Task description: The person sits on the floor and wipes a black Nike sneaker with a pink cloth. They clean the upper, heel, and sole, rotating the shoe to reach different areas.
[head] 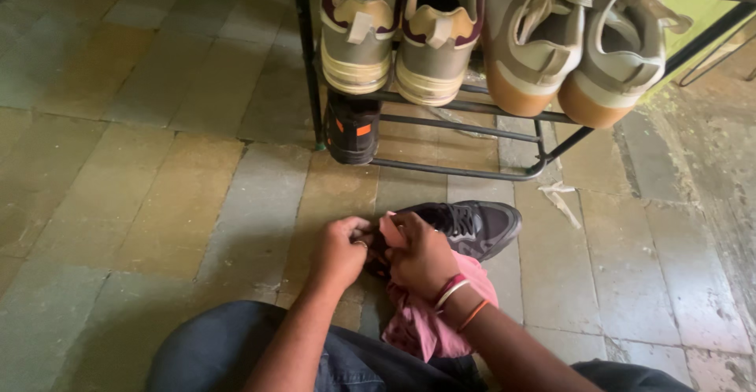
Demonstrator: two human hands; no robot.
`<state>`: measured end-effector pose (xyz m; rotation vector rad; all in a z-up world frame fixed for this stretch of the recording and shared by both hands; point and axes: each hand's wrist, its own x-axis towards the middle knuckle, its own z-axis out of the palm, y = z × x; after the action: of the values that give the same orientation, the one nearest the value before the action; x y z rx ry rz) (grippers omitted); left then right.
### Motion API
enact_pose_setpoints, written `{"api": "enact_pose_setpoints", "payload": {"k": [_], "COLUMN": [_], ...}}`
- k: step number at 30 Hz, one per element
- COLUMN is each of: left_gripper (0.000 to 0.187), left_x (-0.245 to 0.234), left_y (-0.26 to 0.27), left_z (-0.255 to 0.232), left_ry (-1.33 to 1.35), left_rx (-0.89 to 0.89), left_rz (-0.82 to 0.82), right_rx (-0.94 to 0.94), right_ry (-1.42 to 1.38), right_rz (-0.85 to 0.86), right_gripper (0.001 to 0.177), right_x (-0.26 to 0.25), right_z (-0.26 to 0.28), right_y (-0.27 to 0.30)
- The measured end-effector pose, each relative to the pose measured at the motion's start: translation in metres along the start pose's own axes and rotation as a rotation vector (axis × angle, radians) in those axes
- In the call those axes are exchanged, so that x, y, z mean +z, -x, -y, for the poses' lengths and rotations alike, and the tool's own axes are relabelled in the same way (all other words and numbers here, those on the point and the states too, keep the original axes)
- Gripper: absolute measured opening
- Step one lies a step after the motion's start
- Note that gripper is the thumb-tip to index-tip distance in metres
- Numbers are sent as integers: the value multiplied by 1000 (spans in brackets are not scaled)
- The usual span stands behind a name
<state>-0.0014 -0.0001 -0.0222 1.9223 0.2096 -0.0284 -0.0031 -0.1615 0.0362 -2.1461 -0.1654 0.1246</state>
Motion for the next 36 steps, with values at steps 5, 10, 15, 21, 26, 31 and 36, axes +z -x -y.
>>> {"api": "enact_pose_setpoints", "payload": {"k": [5,10,15,21,26,31,36], "left_gripper": [32,25,27,14,22,16,23], "left_x": [-5,-12,-17,-18,-14,-12,-24], "left_y": [0,1,0,2,-4,-3,-8], "left_z": [-1,-6,-12,-14,3,8,-4], "left_ry": [152,354,313,463,485,488,727], "left_rx": [-69,-296,-282,-340,-441,-458,-476], "left_rz": [0,-55,-125,-36,-98,-88,-102], "right_rx": [122,218,-342,-502,-599,-713,-573], "right_ry": [-547,-852,283,686,855,883,887], "right_rz": [356,328,-180,-135,-119,-151,105], "right_gripper": [28,41,33,34,30,34,16], "right_x": [-30,-64,-16,18,23,19,26], "right_z": [-25,0,36,25,13,16,14], "right_y": [-14,-10,11,25,28,34,46]}}
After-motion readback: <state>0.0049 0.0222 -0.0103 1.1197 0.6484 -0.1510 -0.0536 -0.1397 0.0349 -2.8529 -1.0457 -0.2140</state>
